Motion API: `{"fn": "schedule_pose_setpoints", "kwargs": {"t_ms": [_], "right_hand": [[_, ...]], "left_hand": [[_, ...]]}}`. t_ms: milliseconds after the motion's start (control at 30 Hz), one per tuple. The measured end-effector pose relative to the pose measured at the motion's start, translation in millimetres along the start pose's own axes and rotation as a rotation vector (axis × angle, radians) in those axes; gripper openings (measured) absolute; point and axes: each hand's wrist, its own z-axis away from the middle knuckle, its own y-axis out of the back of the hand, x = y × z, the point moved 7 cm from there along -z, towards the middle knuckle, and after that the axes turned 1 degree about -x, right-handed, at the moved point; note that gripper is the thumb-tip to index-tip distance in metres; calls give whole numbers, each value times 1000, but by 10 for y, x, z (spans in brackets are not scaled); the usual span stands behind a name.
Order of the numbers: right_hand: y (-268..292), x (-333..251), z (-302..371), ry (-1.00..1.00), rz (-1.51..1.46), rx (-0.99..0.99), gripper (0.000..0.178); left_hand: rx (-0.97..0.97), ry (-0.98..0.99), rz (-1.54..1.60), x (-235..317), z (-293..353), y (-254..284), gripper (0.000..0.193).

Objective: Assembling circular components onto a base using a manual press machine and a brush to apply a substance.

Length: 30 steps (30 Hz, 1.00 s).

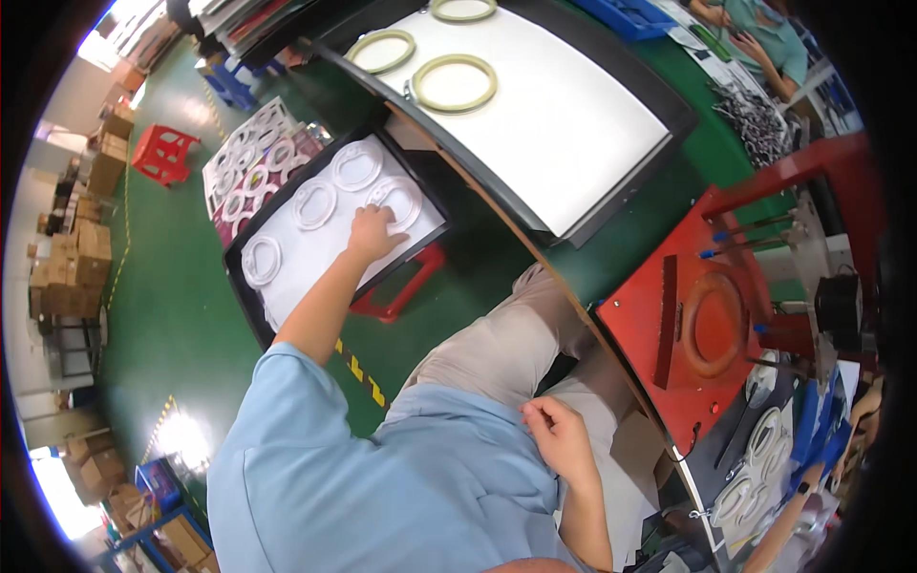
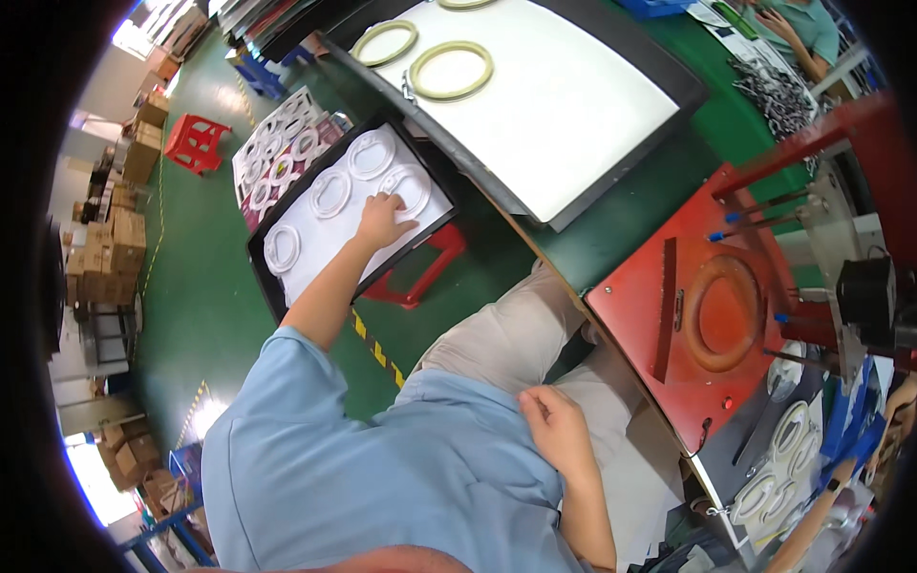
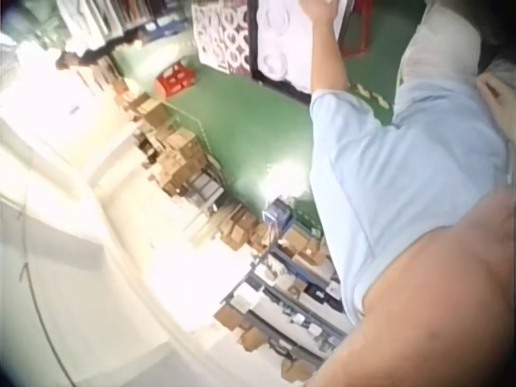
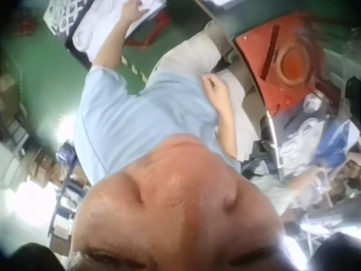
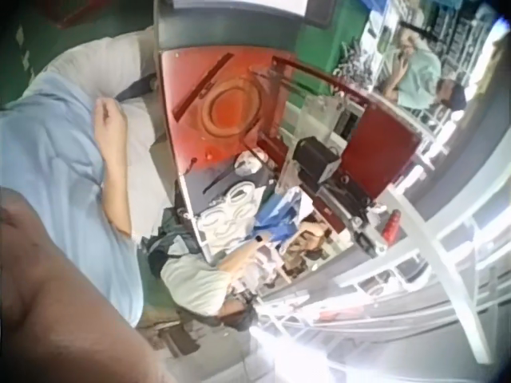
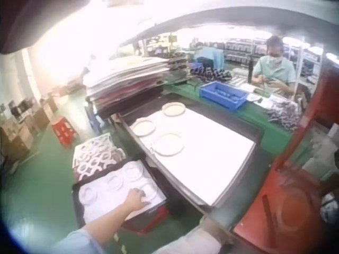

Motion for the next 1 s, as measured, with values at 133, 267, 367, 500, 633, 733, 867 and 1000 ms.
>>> {"fn": "schedule_pose_setpoints", "kwargs": {"t_ms": [133,267,367,500,633,733,867,1000], "right_hand": [[-44,-101,-4,-42,12,-26,16],[-14,-65,-6,20,-22,-4,17],[80,-216,-20,40,-20,-1,16],[310,-648,88,216,-54,-11,10],[653,-1001,243,431,-181,123,6],[831,-1078,301,470,-185,260,6],[935,-1011,485,468,-177,402,7],[1024,-943,676,482,-126,528,8]], "left_hand": [[-122,-128,32,-87,46,186,34],[-374,195,597,67,179,844,37],[-605,131,1000,450,414,1472,32],[-686,-470,952,1637,802,2549,30],[-482,-1019,883,2686,961,3075,33],[-248,-1270,644,3544,1043,3045,30],[-47,-1440,512,4373,1120,2557,40],[30,-1515,409,4665,1114,2240,38]]}}
